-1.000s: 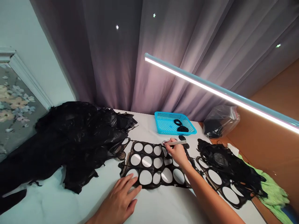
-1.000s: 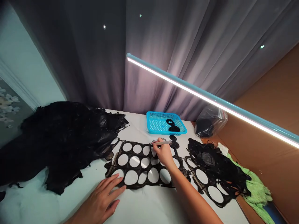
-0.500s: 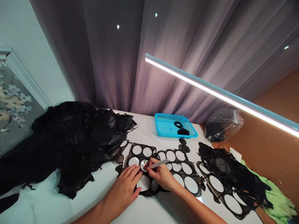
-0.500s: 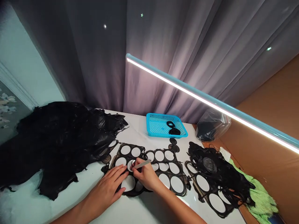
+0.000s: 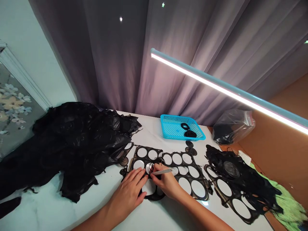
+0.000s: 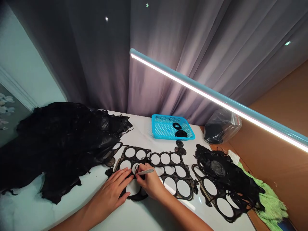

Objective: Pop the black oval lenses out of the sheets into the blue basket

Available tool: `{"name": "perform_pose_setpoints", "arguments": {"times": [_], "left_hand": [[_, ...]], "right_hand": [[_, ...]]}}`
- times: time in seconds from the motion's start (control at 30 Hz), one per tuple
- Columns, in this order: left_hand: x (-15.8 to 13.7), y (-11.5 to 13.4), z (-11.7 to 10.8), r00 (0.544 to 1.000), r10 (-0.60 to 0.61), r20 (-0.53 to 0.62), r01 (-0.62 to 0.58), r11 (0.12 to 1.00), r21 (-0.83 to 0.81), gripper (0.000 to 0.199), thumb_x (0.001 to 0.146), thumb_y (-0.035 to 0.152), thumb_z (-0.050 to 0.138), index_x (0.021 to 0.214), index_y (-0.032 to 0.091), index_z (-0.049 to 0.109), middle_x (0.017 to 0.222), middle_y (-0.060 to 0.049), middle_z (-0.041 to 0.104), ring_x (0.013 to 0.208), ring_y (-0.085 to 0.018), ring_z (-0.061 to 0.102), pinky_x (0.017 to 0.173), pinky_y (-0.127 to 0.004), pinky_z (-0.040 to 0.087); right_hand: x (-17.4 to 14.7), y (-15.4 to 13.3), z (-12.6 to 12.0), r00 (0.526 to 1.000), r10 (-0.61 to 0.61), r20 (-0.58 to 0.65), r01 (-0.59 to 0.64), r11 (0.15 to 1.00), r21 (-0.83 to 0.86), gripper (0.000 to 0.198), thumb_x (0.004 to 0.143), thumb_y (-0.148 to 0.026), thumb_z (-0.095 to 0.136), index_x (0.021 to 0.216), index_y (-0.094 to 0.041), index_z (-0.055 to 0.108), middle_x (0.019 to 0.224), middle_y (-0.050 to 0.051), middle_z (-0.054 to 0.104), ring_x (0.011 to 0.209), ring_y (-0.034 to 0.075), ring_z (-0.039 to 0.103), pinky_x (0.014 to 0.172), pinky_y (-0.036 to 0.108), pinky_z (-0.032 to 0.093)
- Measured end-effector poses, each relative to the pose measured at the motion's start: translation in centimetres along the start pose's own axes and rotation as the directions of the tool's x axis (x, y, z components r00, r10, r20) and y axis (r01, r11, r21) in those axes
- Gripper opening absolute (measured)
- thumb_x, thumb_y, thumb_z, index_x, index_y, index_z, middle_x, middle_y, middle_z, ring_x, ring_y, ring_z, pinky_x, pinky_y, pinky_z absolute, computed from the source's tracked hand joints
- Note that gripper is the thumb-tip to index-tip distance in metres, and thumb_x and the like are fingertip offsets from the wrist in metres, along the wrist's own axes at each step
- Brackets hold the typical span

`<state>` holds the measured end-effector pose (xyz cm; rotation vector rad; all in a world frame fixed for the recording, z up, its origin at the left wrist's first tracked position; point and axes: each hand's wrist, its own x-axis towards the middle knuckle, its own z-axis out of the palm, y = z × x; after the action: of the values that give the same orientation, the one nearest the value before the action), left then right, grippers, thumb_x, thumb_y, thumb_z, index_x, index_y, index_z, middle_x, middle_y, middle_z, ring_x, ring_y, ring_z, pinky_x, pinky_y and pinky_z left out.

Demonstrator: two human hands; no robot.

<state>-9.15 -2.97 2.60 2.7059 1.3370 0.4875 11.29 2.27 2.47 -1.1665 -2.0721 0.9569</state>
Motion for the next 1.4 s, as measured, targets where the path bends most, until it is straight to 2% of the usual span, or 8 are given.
{"name": "perform_pose_setpoints", "arguments": {"times": [0.27, 0.4, 0.5, 0.6, 0.73, 0.9, 1.13, 1.4], "left_hand": [[-0.1, -0.3, -0.1, 0.999, -0.01, -0.034, 0.008, 0.997, -0.072, 0.049, 0.087, 0.016, 0.058, 0.135, 0.022, 0.05, 0.153, -0.011, 0.035, 0.139, -0.032, 0.036, 0.106, -0.049, 0.044], [-0.4, -0.5, -0.3, 1.0, -0.006, -0.02, 0.005, 0.999, -0.054, 0.046, 0.09, 0.02, 0.06, 0.135, 0.024, 0.051, 0.154, -0.01, 0.033, 0.139, -0.034, 0.034, 0.107, -0.05, 0.042], [-0.2, -0.4, -1.0, 1.0, -0.017, 0.003, 0.017, 0.998, -0.055, 0.045, 0.089, 0.022, 0.063, 0.133, 0.024, 0.053, 0.151, -0.011, 0.037, 0.136, -0.034, 0.039, 0.102, -0.048, 0.047], [0.9, -0.2, -2.0, 0.999, -0.047, 0.012, 0.048, 0.996, -0.073, 0.035, 0.088, 0.022, 0.063, 0.122, 0.025, 0.06, 0.135, -0.011, 0.051, 0.122, -0.031, 0.053, 0.096, -0.047, 0.051], [3.4, -0.5, -1.7, 0.997, -0.061, -0.056, 0.056, 0.994, -0.094, 0.035, 0.088, 0.021, 0.061, 0.123, 0.022, 0.058, 0.127, -0.009, 0.057, 0.117, -0.028, 0.057, 0.095, -0.044, 0.051], [4.6, -1.8, 1.1, 0.998, -0.011, -0.068, 0.011, 1.0, 0.005, 0.049, 0.089, 0.025, 0.062, 0.135, 0.016, 0.047, 0.142, -0.015, 0.05, 0.133, -0.032, 0.044, 0.107, -0.05, 0.04], [3.7, -2.2, 2.3, 0.998, -0.013, -0.057, 0.016, 0.999, 0.049, 0.052, 0.09, 0.029, 0.061, 0.139, 0.018, 0.045, 0.148, -0.014, 0.044, 0.139, -0.031, 0.036, 0.109, -0.051, 0.036], [3.7, -2.2, 2.4, 0.999, -0.011, -0.046, 0.014, 0.999, 0.05, 0.054, 0.09, 0.028, 0.062, 0.14, 0.016, 0.045, 0.149, -0.014, 0.042, 0.139, -0.032, 0.035, 0.11, -0.052, 0.035]], "right_hand": [[-0.4, -0.1, 1.1, 0.952, -0.275, 0.133, 0.304, 0.814, -0.495, 0.015, 0.082, -0.006, 0.056, 0.081, -0.021, 0.052, 0.087, 0.007, 0.058, 0.082, 0.023, 0.05, 0.073, 0.034, 0.042], [2.8, 2.1, -4.1, 0.965, -0.176, -0.193, 0.054, 0.857, -0.513, 0.014, 0.084, -0.008, 0.047, 0.079, -0.021, 0.051, 0.084, 0.008, 0.057, 0.08, 0.023, 0.05, 0.07, 0.033, 0.041], [5.1, 4.0, -8.5, 0.887, 0.008, -0.462, -0.188, 0.919, -0.345, 0.016, 0.085, -0.019, 0.047, 0.07, -0.023, 0.045, 0.069, 0.003, 0.052, 0.07, 0.021, 0.049, 0.064, 0.032, 0.04], [5.8, 4.7, -9.7, 0.891, 0.233, -0.39, -0.225, 0.972, 0.067, 0.022, 0.082, -0.033, 0.055, 0.067, -0.023, 0.043, 0.067, 0.001, 0.054, 0.065, 0.019, 0.053, 0.055, 0.029, 0.042], [5.8, 3.9, -7.7, 0.882, 0.462, -0.096, -0.278, 0.672, 0.687, 0.03, 0.071, -0.04, 0.07, 0.072, -0.023, 0.045, 0.081, 0.004, 0.064, 0.08, 0.021, 0.065, 0.048, 0.024, 0.047], [5.9, 2.4, -5.7, 0.891, 0.451, 0.051, -0.278, 0.454, 0.847, 0.033, 0.068, -0.034, 0.075, 0.07, -0.022, 0.044, 0.085, 0.006, 0.067, 0.087, 0.019, 0.067, 0.072, 0.028, 0.055], [4.7, 2.0, -3.1, 0.991, 0.13, 0.017, -0.127, 0.921, 0.368, 0.022, 0.08, -0.026, 0.062, 0.067, -0.021, 0.045, 0.069, -0.002, 0.056, 0.069, 0.015, 0.052, 0.066, 0.027, 0.04], [4.3, 2.1, -2.2, 1.0, 0.003, -0.022, -0.001, 0.996, 0.086, 0.024, 0.085, -0.021, 0.055, 0.065, -0.021, 0.042, 0.065, -0.004, 0.045, 0.063, 0.014, 0.042, 0.061, 0.025, 0.032]]}}
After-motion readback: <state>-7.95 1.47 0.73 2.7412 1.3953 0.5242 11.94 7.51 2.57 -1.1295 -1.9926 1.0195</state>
